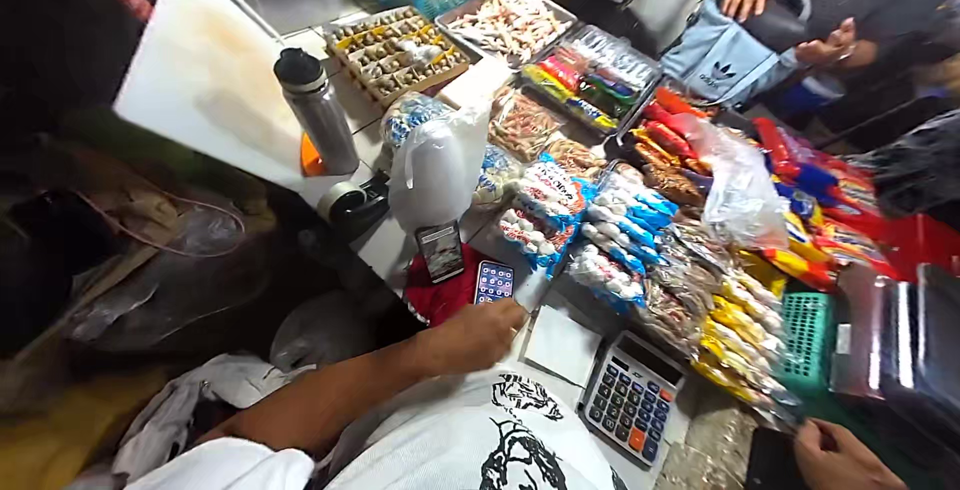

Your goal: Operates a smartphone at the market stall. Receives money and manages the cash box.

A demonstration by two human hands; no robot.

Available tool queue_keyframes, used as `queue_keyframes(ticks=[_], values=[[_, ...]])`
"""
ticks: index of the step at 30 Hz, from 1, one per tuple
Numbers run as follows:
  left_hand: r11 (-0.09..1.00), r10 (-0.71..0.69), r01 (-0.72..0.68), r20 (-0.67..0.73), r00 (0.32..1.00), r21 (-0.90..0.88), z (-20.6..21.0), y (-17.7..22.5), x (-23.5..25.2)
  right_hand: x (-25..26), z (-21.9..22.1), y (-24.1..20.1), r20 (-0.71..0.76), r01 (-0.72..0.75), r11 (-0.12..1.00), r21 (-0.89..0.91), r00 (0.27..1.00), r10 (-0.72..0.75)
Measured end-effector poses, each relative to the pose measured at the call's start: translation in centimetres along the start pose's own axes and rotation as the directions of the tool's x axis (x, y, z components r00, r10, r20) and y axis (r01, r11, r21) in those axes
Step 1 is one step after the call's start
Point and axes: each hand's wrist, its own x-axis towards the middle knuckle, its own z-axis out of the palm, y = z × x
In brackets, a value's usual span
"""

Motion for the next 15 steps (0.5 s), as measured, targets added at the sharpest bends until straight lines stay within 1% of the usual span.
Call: queue_keyframes(ticks=[1,2,3,4,5,6,7,8,9,11,12,13,14,15], values=[[0.98,-0.193,0.194,-0.022,0.981,0.04,0.8,-2.3,-0.8,0.1,0.0,0.1,0.015,-0.016,1.0,-0.005,1.0,0.016],[0.941,-0.334,0.338,-0.101,0.937,0.031,1.5,-4.5,-1.8,0.1,0.0,0.2,0.023,-0.029,1.0,-0.007,0.999,0.03],[0.904,-0.42,0.426,-0.224,0.879,-0.024,2.0,-6.3,-2.9,0.2,0.0,0.3,0.025,-0.035,0.999,-0.004,0.999,0.035],[0.881,-0.465,0.462,-0.383,0.798,-0.105,2.6,-8.0,-3.9,0.3,0.0,0.4,0.021,-0.036,0.999,0.001,0.999,0.036],[0.869,-0.48,0.461,-0.542,0.69,-0.182,3.0,-9.4,-4.6,0.3,0.0,0.5,0.015,-0.034,0.999,0.005,0.999,0.034],[0.854,-0.498,0.457,-0.647,0.578,-0.249,3.1,-10.6,-5.1,0.4,0.1,0.6,0.008,-0.032,0.999,0.002,0.999,0.032],[0.833,-0.528,0.457,-0.693,0.491,-0.31,2.9,-11.5,-5.3,0.4,0.2,0.7,0.004,-0.03,1.0,0.002,1.0,0.03],[0.821,-0.552,0.445,-0.698,0.457,-0.358,2.5,-12.4,-5.4,0.4,0.2,0.7,0.001,-0.026,1.0,0.001,1.0,0.026],[0.825,-0.555,0.417,-0.683,0.475,-0.381,2.2,-13.1,-5.4,0.4,0.1,0.7,-0.002,-0.022,1.0,0.001,1.0,0.022],[0.86,-0.511,0.351,-0.619,0.597,-0.37,1.5,-14.0,-5.1,0.4,0.0,0.7,0.004,-0.023,1.0,0.005,1.0,0.023],[0.875,-0.484,0.336,-0.591,0.645,-0.349,1.4,-14.4,-4.6,0.4,0.0,0.7,0.004,-0.023,1.0,0.005,1.0,0.023],[0.874,-0.484,0.344,-0.563,0.67,-0.343,1.4,-14.4,-4.1,0.4,0.0,0.8,0.006,-0.025,1.0,0.006,1.0,0.025],[0.861,-0.507,0.37,-0.537,0.674,-0.348,1.3,-14.0,-3.6,0.3,0.0,0.7,0.004,-0.026,1.0,0.004,1.0,0.026],[0.843,-0.537,0.399,-0.519,0.665,-0.361,1.3,-13.7,-3.0,0.3,0.0,0.7,0.0,-0.029,1.0,0.003,1.0,0.029]])
